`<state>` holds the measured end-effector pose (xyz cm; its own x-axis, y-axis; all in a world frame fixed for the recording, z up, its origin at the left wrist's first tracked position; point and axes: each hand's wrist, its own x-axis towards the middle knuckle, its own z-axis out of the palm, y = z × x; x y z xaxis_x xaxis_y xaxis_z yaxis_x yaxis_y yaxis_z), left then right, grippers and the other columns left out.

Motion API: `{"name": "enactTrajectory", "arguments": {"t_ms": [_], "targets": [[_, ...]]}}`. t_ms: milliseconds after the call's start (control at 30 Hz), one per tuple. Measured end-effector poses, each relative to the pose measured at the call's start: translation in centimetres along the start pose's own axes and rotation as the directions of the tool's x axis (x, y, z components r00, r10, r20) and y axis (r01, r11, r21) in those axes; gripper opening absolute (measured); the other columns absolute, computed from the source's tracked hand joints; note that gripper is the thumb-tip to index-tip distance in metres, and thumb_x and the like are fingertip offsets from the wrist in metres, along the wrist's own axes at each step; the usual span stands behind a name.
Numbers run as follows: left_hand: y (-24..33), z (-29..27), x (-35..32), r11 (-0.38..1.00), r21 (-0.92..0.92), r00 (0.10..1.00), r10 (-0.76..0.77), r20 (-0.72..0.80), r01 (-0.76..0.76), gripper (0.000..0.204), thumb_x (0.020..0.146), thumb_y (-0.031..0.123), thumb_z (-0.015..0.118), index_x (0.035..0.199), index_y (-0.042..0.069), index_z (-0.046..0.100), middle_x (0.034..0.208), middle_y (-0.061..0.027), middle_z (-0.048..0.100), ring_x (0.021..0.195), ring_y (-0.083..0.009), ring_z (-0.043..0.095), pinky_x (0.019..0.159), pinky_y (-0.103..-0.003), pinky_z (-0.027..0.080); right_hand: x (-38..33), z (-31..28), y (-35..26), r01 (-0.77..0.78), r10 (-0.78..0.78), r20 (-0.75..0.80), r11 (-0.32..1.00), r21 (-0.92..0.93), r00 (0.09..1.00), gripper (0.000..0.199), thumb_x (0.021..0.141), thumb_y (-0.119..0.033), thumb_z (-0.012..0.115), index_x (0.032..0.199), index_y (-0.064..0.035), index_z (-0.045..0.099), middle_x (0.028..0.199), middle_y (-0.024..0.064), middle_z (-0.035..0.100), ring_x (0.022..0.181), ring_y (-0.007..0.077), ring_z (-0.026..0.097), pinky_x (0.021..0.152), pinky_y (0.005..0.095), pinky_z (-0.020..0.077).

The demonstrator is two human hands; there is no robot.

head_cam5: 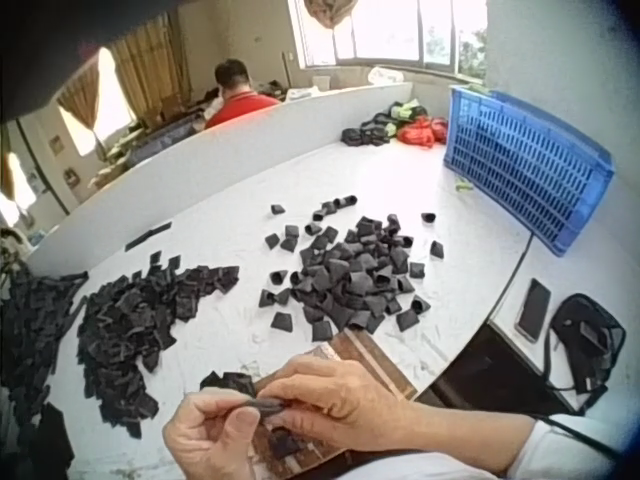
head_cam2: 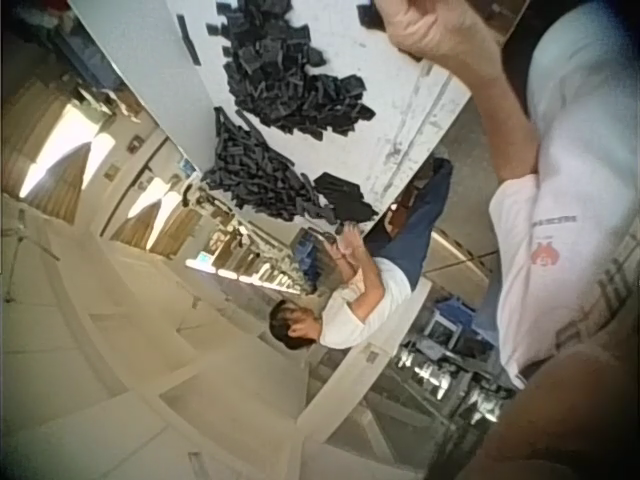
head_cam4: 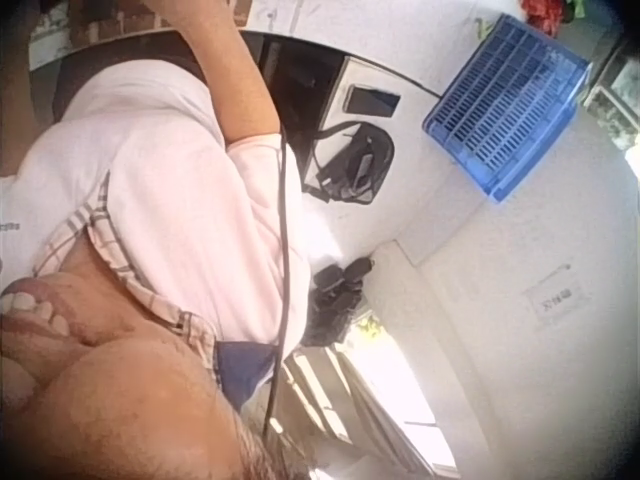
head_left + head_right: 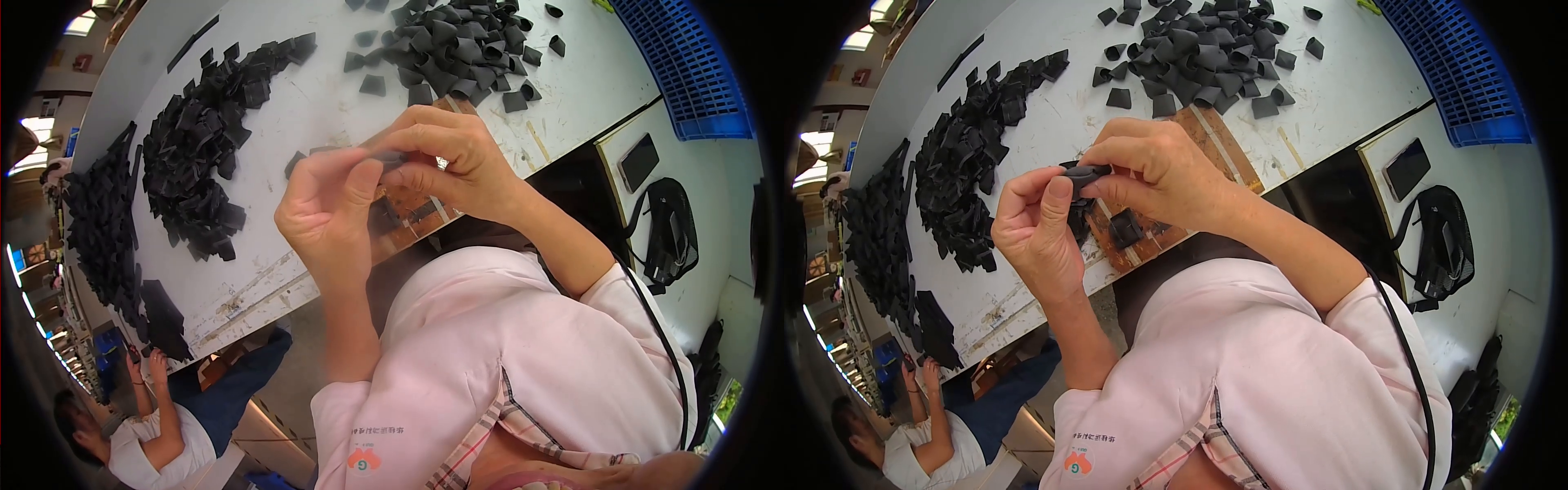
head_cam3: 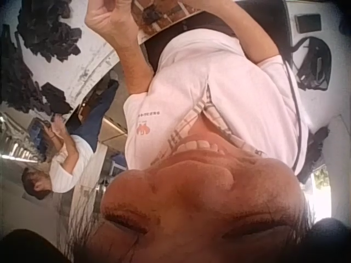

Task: Manually assembling small black rubber components onto a base using a thin applicator tool on a workbench.

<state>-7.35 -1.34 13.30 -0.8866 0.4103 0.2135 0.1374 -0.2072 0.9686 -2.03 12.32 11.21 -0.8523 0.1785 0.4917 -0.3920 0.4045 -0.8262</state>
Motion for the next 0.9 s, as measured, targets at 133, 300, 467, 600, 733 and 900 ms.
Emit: {"name": "enactTrajectory", "arguments": {"t_ms": [133,300,467,600,733,900], "targets": [[-0.7,-0.8,0.1,0.997,-0.013,0.988,0.076,-0.135,-0.079,0.016,0.079,0.010,0.064,0.074,-0.001,0.053,0.071,-0.0034,0.054,0.062,-0.0076,0.048,0.060,-0.019,0.041,0.8,0.1,-0.8,0.107,-0.111,-0.002,0.968,-0.228,0.994,0.017,0.069,-0.010,0.067,0.086,-0.0060,0.063,0.076,0.0033,0.058,0.062,0.0137,0.056,0.052,0.0243,0.0429],[-1.8,-1.2,-0.5,0.992,0.043,0.984,0.123,-0.126,-0.118,0.018,0.079,0.012,0.064,0.072,0.001,0.051,0.071,-0.0018,0.053,0.062,-0.0061,0.045,0.058,-0.018,0.038,0.5,0.6,0.1,0.141,-0.146,-0.010,0.968,-0.207,0.989,0.015,0.073,-0.013,0.064,0.086,-0.0053,0.063,0.075,0.0039,0.057,0.061,0.0143,0.055,0.051,0.0252,0.0434],[-2.1,-0.8,-0.8,0.994,0.059,0.987,0.101,-0.129,-0.094,0.021,0.079,0.014,0.065,0.070,0.003,0.050,0.070,0.0002,0.052,0.062,-0.0053,0.042,0.057,-0.018,0.035,-0.1,1.0,1.5,0.151,-0.154,-0.047,0.986,-0.072,0.987,0.013,0.077,-0.013,0.061,0.087,-0.0047,0.062,0.073,0.0040,0.055,0.059,0.0145,0.054,0.051,0.0250,0.0436],[-2.8,-1.0,-0.7,0.974,-0.022,0.967,0.223,-0.122,-0.228,0.016,0.083,0.013,0.058,0.076,0.000,0.050,0.076,-0.0059,0.054,0.065,-0.0082,0.047,0.061,-0.019,0.039,0.5,0.7,-0.3,0.082,-0.082,0.003,0.989,-0.122,0.997,0.012,0.078,-0.012,0.060,0.087,-0.0043,0.062,0.075,0.0048,0.055,0.060,0.0149,0.054,0.051,0.0246,0.0427],[-3.8,-1.2,-0.9,0.941,-0.138,0.944,0.286,-0.164,-0.309,0.015,0.085,0.011,0.056,0.078,0.001,0.048,0.079,-0.0078,0.055,0.070,-0.0092,0.048,0.063,-0.020,0.040,1.2,0.2,-0.8,0.184,-0.173,0.064,0.947,-0.262,0.983,0.011,0.078,-0.009,0.060,0.086,-0.0032,0.060,0.077,0.0061,0.055,0.062,0.0168,0.053,0.053,0.0253,0.0423],[-4.1,-1.0,-1.2,0.947,0.053,0.945,0.320,-0.065,-0.316,0.014,0.084,0.012,0.056,0.081,0.000,0.049,0.081,-0.0078,0.055,0.072,-0.0109,0.049,0.066,-0.022,0.041,-0.3,1.6,1.5,0.220,-0.244,-0.088,0.951,-0.219,0.966,0.011,0.073,-0.007,0.062,0.082,-0.0025,0.057,0.075,0.0071,0.054,0.065,0.0217,0.053,0.054,0.0296,0.0427]]}}
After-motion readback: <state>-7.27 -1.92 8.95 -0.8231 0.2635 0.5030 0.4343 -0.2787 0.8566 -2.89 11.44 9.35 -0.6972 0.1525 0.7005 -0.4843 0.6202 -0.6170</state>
